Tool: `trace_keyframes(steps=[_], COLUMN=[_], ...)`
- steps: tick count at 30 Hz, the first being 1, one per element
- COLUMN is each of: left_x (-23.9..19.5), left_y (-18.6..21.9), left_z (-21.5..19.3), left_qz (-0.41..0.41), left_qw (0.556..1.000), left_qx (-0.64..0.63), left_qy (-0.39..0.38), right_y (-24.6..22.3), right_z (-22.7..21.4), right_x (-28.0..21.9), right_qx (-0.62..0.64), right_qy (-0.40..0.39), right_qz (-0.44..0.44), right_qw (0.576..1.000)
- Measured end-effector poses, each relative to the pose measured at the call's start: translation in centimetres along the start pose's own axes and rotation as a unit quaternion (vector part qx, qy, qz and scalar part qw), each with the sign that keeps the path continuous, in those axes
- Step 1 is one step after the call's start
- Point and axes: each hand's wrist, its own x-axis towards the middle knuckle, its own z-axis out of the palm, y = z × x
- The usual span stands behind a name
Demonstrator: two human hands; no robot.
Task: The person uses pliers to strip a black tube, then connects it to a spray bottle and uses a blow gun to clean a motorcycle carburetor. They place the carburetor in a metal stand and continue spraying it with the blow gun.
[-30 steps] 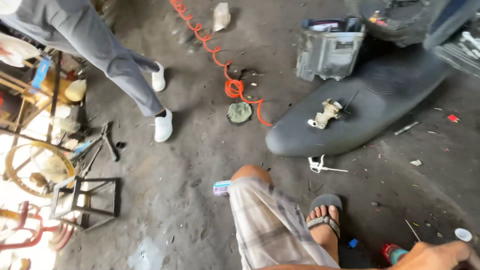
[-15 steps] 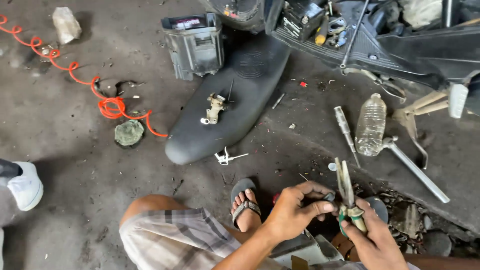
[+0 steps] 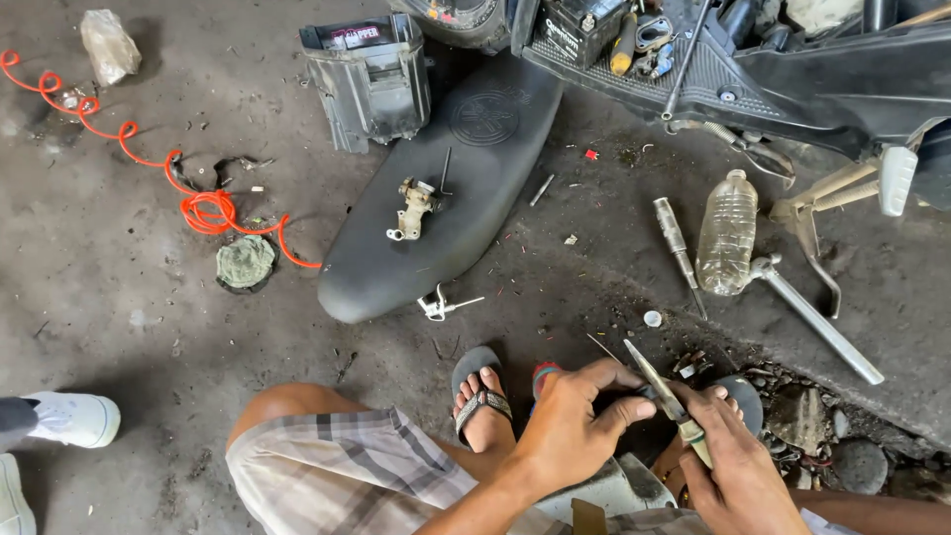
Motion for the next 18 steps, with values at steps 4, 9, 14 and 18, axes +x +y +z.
trace_keyframes(steps=[4,9,14,18], left_x=[-0.2,1.9,6.9,11.7], left_y=[0.0,3.2,7.0,6.4], left_z=[-0.1,-5.9,-8.5,-8.1], left_qz=[0.015,0.041,0.074,0.025], left_qw=[1.000,0.997,0.991,0.998], left_qx=[0.025,0.025,0.066,-0.002], left_qy=[0.010,-0.056,-0.093,-0.063], right_y=[3.5,-1.4,-4.2,4.1], right_z=[1.9,-4.5,-4.4,7.2], right_x=[-0.8,1.1,5.6,9.0], right_qx=[0.062,0.184,0.426,0.051], right_qy=[0.045,-0.058,0.042,0.069], right_qz=[0.045,0.174,0.316,0.449], right_qw=[0.996,0.966,0.847,0.889])
